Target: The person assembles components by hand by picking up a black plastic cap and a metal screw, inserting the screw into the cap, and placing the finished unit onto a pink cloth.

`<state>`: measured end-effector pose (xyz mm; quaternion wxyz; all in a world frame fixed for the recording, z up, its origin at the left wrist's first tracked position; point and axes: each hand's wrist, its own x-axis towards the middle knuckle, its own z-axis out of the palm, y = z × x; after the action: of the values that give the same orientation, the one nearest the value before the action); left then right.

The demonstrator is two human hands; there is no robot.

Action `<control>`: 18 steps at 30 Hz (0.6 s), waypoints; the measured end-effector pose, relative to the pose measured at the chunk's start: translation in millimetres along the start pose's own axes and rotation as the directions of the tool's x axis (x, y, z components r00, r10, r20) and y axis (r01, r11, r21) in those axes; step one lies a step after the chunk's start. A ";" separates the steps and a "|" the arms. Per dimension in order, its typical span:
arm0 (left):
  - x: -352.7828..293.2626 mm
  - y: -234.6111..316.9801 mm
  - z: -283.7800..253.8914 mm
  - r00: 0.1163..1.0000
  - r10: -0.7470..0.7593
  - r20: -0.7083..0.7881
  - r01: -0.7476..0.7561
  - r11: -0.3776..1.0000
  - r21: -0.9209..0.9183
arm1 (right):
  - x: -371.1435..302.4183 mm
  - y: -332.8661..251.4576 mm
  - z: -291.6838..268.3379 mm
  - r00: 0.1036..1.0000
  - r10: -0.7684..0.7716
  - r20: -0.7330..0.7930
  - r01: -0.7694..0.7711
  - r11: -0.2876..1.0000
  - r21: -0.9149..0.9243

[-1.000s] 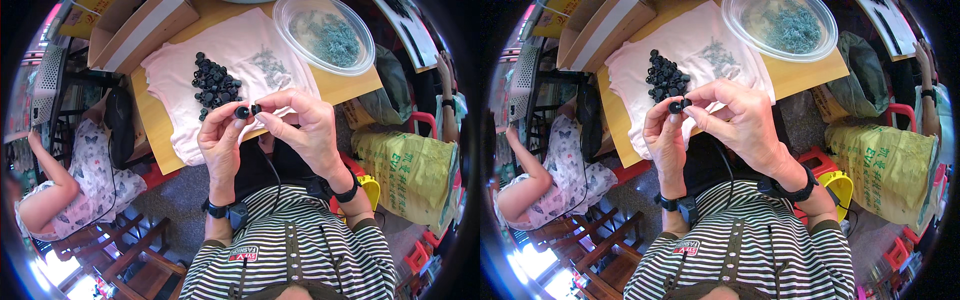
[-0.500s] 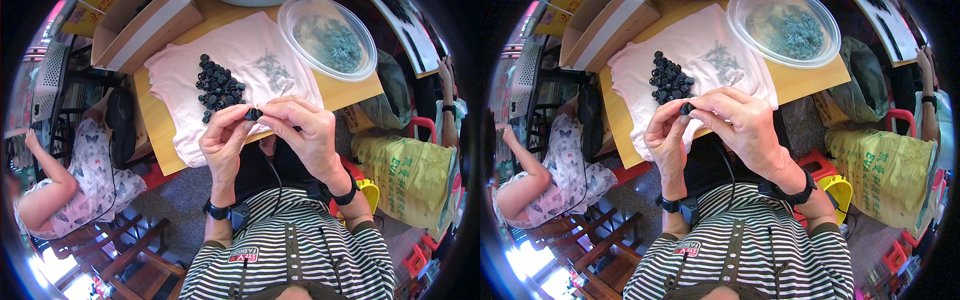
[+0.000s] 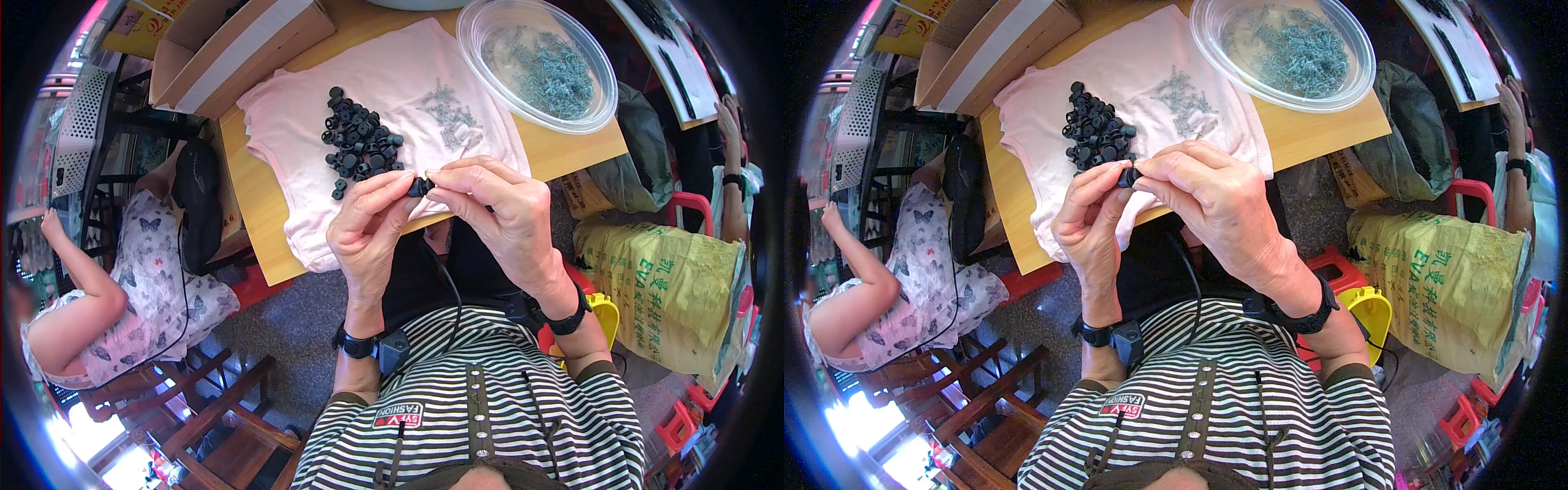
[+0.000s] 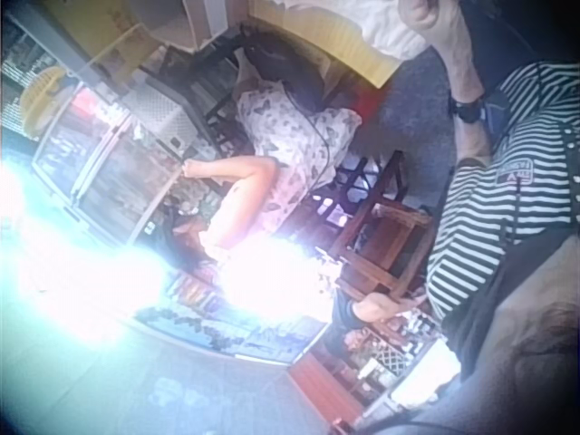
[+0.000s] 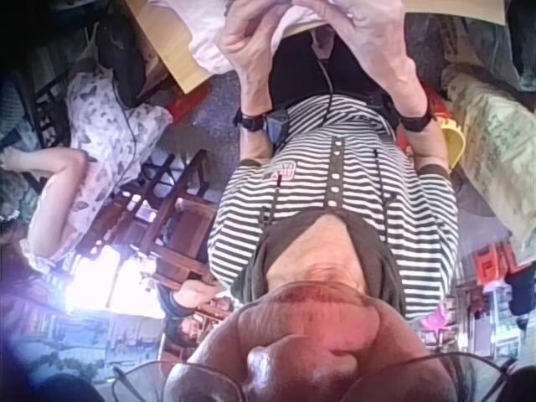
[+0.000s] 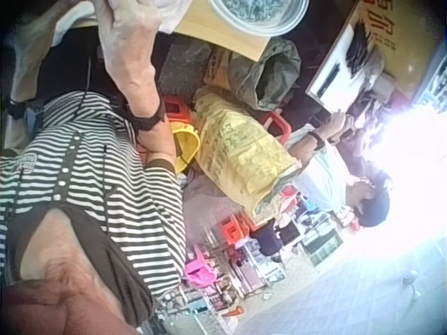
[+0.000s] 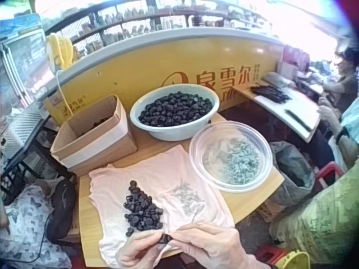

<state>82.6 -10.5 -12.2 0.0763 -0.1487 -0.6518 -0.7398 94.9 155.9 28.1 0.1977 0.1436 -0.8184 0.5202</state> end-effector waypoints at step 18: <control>0.9 -1.3 -5.9 0.998 0.019 0.067 -0.028 0.990 0.135 | 2.9 3.2 0.1 0.997 0.061 0.044 -0.063 0.996 0.063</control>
<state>80.6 -16.1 -13.8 0.0736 -0.1747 -0.7010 -0.6875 90.9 157.1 26.9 0.1594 0.1354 -0.8093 0.5490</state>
